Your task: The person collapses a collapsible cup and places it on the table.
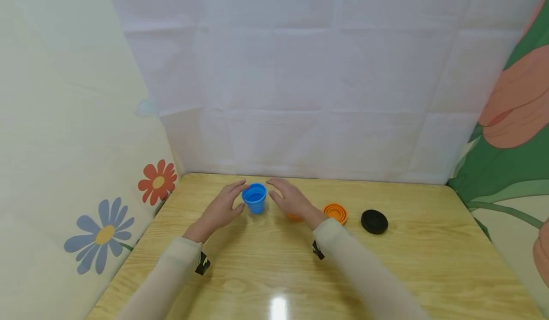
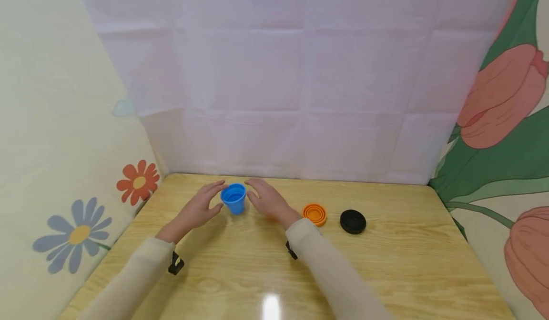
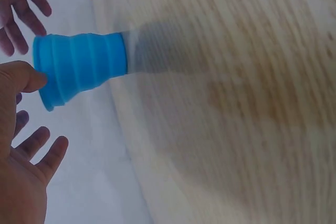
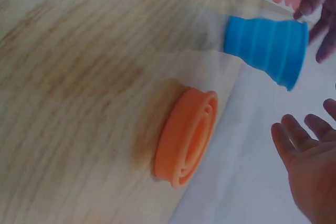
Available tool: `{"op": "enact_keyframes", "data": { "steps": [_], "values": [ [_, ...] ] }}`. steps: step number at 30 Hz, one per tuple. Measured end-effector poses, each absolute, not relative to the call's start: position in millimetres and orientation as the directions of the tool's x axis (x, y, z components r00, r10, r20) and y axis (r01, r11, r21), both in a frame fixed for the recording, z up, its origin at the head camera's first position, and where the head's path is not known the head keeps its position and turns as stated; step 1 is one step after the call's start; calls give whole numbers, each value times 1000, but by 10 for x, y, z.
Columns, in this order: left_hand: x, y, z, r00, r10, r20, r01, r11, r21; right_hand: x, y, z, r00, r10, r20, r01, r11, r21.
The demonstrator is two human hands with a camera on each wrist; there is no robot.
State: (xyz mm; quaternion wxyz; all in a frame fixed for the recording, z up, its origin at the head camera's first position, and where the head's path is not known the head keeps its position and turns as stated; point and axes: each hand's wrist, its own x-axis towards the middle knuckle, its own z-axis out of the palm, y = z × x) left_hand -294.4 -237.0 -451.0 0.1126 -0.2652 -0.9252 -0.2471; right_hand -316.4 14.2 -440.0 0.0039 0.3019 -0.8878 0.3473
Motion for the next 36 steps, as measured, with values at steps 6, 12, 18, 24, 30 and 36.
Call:
{"op": "enact_keyframes", "data": {
  "steps": [6,12,18,24,30,36],
  "values": [
    [-3005,-2396,-4621,-832,432,348,550,727,411,-3132,9,-4503,-767,-609,201,-619,620,-482],
    [-3028,-2397,-4721,-833,447,327,552,712,433,-3136,-76,-4629,-762,-629,151,-627,661,-412],
    [-3045,-2338,-4747,-841,421,339,540,685,489,-3135,-86,-4666,-778,-613,135,-605,674,-424],
    [-3026,-2313,-4675,-847,396,354,531,649,545,-3129,-60,-4647,-778,-595,203,-614,650,-448],
    [-2917,-2241,-4622,-867,382,319,494,588,640,-3076,57,-4640,-768,-579,273,-617,555,-557],
    [-2785,-2054,-4545,-893,377,248,420,494,761,-2993,334,-4563,-805,-532,263,-528,439,-727]
  ]
}}
